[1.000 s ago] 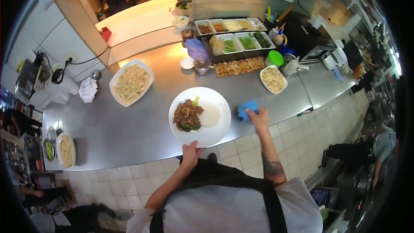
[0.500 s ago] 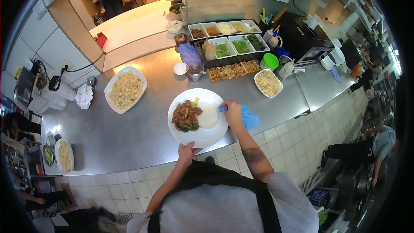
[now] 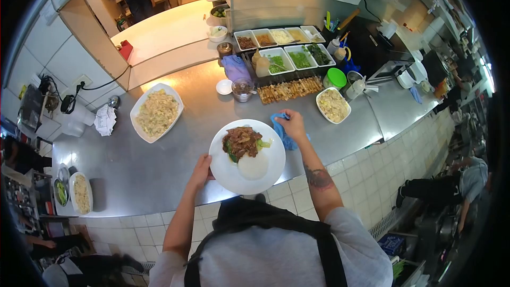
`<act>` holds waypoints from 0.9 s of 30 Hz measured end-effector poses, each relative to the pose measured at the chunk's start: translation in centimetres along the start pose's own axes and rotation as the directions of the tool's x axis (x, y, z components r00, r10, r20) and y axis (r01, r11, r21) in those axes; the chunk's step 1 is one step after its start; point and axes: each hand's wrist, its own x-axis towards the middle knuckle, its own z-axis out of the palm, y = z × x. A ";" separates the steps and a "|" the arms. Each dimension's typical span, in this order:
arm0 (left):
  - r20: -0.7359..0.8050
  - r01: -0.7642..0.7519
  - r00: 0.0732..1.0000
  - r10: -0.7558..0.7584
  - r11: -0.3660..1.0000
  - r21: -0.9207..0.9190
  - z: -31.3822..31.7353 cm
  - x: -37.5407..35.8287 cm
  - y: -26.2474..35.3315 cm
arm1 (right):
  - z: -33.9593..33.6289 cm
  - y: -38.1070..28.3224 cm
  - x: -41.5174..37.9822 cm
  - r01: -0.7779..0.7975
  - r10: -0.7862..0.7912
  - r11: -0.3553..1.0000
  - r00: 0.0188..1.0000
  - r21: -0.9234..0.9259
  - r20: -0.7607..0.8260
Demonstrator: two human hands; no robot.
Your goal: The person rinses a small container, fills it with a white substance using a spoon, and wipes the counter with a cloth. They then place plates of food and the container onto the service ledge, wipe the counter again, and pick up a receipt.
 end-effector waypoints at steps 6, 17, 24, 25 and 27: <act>-0.440 -0.412 0.724 0.532 0.844 0.343 4.7 0.0 -3.0 | 2.6 0.0 -3.1 0.280 -0.276 0.921 0.960 -0.272 0.054; -0.590 -0.412 0.505 0.630 0.776 0.477 6.9 -0.3 -2.8 | 5.1 3.2 -6.6 0.291 -0.328 0.939 0.916 -0.183 -0.229; -0.559 -0.410 0.496 0.665 0.746 0.525 6.5 0.2 -3.4 | 4.0 3.9 -6.7 0.294 -0.328 0.931 0.934 -0.215 -0.144; -0.548 -0.413 0.498 0.672 0.740 0.531 6.5 0.2 -3.5 | 2.9 4.1 -6.0 0.272 -0.288 0.950 0.953 -0.153 -0.097; -0.539 -0.415 0.506 0.673 0.738 0.532 6.4 0.2 -3.5 | 1.3 4.7 -4.6 0.156 -0.154 0.987 0.987 0.038 -0.052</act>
